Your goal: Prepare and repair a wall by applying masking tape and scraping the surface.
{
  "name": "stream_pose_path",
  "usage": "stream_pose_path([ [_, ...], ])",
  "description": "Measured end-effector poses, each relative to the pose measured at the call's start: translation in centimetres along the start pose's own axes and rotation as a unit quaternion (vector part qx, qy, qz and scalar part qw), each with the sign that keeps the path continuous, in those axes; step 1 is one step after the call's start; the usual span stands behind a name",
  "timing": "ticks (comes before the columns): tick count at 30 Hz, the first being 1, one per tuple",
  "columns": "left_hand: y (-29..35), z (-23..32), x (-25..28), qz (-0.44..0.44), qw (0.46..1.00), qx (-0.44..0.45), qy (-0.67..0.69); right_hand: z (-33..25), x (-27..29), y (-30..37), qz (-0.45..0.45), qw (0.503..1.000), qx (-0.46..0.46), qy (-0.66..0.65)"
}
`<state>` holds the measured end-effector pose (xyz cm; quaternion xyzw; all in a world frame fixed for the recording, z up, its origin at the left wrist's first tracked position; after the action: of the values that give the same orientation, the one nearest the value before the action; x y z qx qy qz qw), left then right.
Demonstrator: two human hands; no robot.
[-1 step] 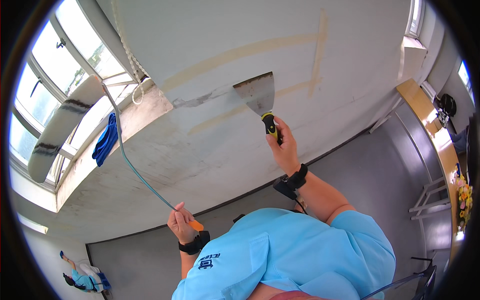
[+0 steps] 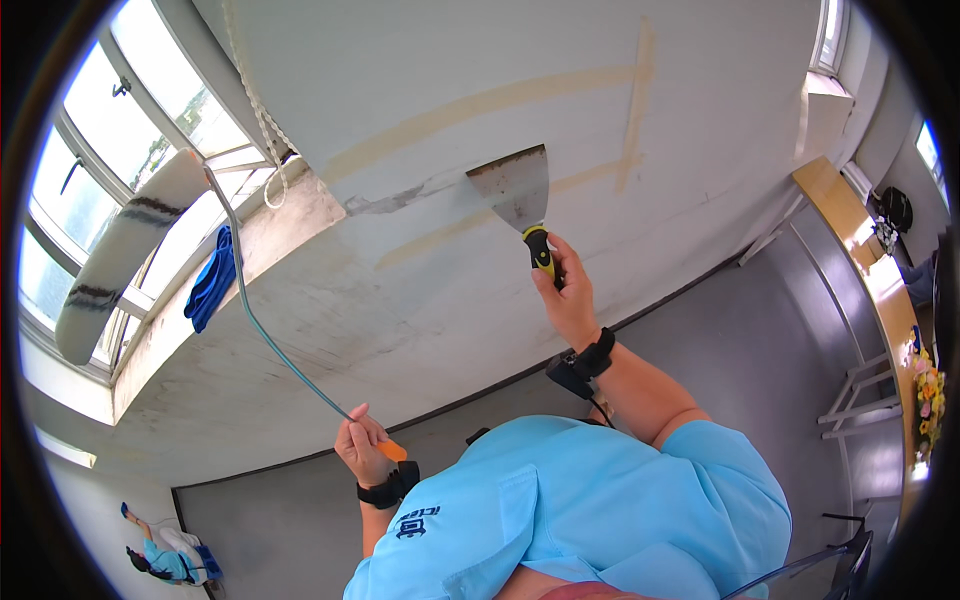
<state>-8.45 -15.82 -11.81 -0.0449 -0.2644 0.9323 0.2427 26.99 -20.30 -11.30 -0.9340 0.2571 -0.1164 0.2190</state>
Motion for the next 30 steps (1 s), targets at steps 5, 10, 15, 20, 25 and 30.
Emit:
stream_pose_path([
  [5, -0.1, 0.0, 0.1, -0.002, 1.0, 0.007, -0.005, 0.8, -0.2, 0.7, -0.004, 1.0, -0.022, 0.005],
  [10, -0.2, 0.1, 0.2, -0.009, 1.0, 0.011, -0.003, 1.4, -0.3, 1.2, -0.002, 1.0, -0.028, 0.001],
  [15, -0.5, -0.2, 0.2, -0.013, 1.0, 0.016, -0.007, 2.1, -0.1, 1.6, 0.005, 0.999, -0.036, 0.002],
  [20, -0.4, -0.1, 0.3, -0.009, 1.0, 0.021, 0.005, 2.4, -0.3, 2.4, 0.017, 0.997, -0.07, 0.024],
  [25, -0.9, 0.3, 0.1, -0.006, 0.999, 0.035, -0.005, 2.1, 0.0, 3.2, -0.001, 0.996, -0.088, 0.034],
  [30, -1.9, 0.7, -1.0, -0.015, 1.0, -0.007, -0.02, 1.1, 1.8, 2.9, 0.012, 0.998, -0.019, 0.057],
])
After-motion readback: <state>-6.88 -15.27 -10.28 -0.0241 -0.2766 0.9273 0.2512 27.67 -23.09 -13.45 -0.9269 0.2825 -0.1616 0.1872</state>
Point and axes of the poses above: each hand's wrist, its own y-axis away from the middle knuckle, its own x-axis out of the back of the hand, z = x × y, the point moved 6 cm from there along -y, towards the middle knuckle, and after that the axes turned 14 degrees about -z, right-handed, at the moved point
